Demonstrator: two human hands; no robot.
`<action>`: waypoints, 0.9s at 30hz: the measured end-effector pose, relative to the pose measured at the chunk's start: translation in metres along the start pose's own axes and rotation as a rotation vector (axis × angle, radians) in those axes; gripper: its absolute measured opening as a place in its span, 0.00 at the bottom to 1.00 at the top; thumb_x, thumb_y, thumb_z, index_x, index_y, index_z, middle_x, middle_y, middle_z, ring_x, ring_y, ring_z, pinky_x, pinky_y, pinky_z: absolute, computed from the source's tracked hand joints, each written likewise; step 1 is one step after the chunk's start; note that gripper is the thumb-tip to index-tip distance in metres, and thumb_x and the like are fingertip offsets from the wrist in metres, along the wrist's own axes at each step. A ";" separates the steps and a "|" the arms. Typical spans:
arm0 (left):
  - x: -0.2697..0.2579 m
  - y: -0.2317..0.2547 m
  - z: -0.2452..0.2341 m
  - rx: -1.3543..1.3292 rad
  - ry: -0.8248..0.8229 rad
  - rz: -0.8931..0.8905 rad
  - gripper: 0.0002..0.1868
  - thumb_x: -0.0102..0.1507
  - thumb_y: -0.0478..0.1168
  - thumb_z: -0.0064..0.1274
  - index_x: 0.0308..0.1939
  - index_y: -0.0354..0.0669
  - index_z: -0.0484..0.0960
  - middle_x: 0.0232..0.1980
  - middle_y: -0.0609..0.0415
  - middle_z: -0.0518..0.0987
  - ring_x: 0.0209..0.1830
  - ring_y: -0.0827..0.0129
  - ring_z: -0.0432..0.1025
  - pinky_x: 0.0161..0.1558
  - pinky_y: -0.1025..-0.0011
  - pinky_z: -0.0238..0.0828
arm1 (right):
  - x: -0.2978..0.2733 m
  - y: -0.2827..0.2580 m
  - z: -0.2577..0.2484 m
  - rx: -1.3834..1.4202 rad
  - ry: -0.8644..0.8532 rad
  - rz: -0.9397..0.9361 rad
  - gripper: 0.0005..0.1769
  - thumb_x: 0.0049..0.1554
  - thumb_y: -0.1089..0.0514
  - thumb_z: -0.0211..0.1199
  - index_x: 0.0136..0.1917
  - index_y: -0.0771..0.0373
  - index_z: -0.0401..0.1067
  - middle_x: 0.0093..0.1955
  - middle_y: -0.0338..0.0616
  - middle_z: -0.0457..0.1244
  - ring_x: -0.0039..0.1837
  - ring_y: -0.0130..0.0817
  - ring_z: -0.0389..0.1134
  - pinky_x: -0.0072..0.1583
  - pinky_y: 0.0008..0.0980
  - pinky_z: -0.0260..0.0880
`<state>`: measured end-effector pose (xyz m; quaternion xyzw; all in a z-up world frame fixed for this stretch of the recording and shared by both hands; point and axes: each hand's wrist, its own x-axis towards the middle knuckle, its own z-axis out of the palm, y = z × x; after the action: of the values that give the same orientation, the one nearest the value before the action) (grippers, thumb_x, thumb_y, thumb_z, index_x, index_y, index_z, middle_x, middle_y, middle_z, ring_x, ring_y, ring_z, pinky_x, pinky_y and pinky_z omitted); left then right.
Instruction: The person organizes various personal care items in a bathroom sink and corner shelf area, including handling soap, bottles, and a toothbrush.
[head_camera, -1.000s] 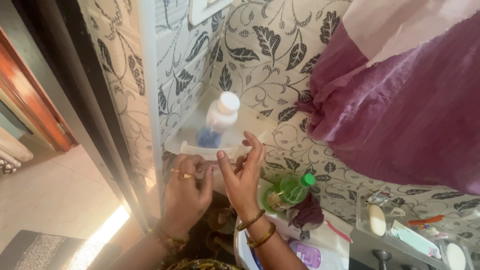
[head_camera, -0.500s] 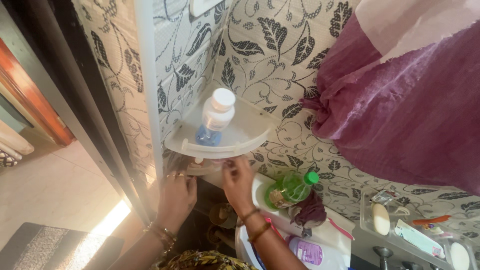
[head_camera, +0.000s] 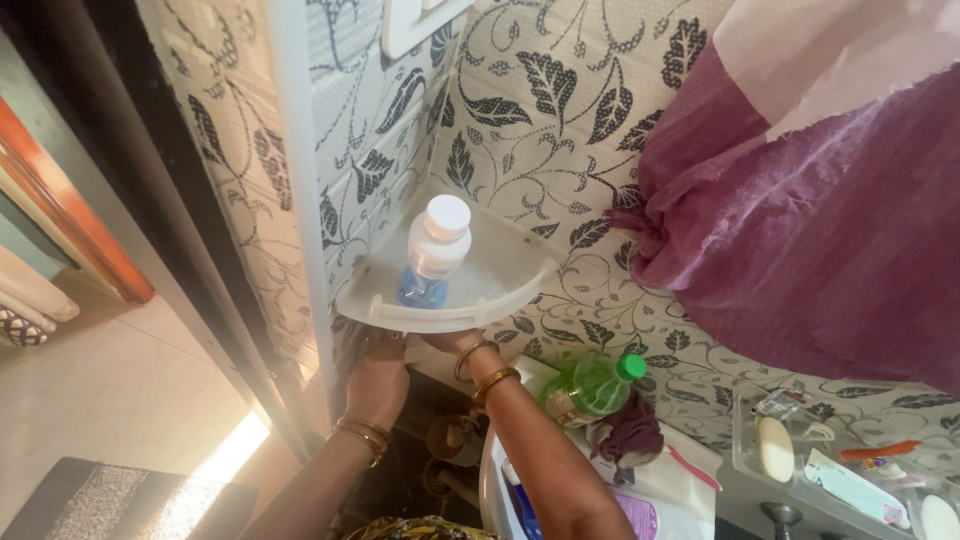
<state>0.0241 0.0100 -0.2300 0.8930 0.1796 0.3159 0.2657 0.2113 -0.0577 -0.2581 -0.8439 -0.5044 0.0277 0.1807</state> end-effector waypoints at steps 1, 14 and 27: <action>0.002 0.001 0.000 -0.018 -0.045 -0.062 0.17 0.60 0.30 0.43 0.53 0.35 0.77 0.49 0.34 0.78 0.42 0.42 0.76 0.40 0.51 0.75 | 0.002 0.001 0.007 0.182 0.092 0.039 0.14 0.59 0.54 0.59 0.54 0.62 0.74 0.53 0.52 0.70 0.54 0.48 0.70 0.57 0.42 0.68; -0.002 0.052 -0.045 0.164 -0.074 -0.076 0.19 0.62 0.32 0.43 0.58 0.35 0.75 0.53 0.33 0.77 0.34 0.42 0.76 0.34 0.51 0.76 | -0.038 -0.016 -0.027 0.818 0.291 0.247 0.15 0.51 0.65 0.69 0.52 0.68 0.72 0.50 0.46 0.70 0.51 0.38 0.70 0.50 0.36 0.76; -0.049 0.119 -0.057 -0.473 -0.323 -0.148 0.15 0.63 0.37 0.53 0.53 0.41 0.76 0.47 0.45 0.78 0.32 0.54 0.79 0.35 0.59 0.75 | -0.209 -0.070 -0.116 0.849 0.403 0.311 0.20 0.50 0.67 0.73 0.53 0.62 0.67 0.50 0.37 0.64 0.55 0.27 0.66 0.59 0.29 0.68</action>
<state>-0.0310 -0.0879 -0.1450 0.8294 0.1211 0.1825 0.5140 0.0767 -0.2401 -0.1551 -0.7497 -0.2717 0.0936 0.5961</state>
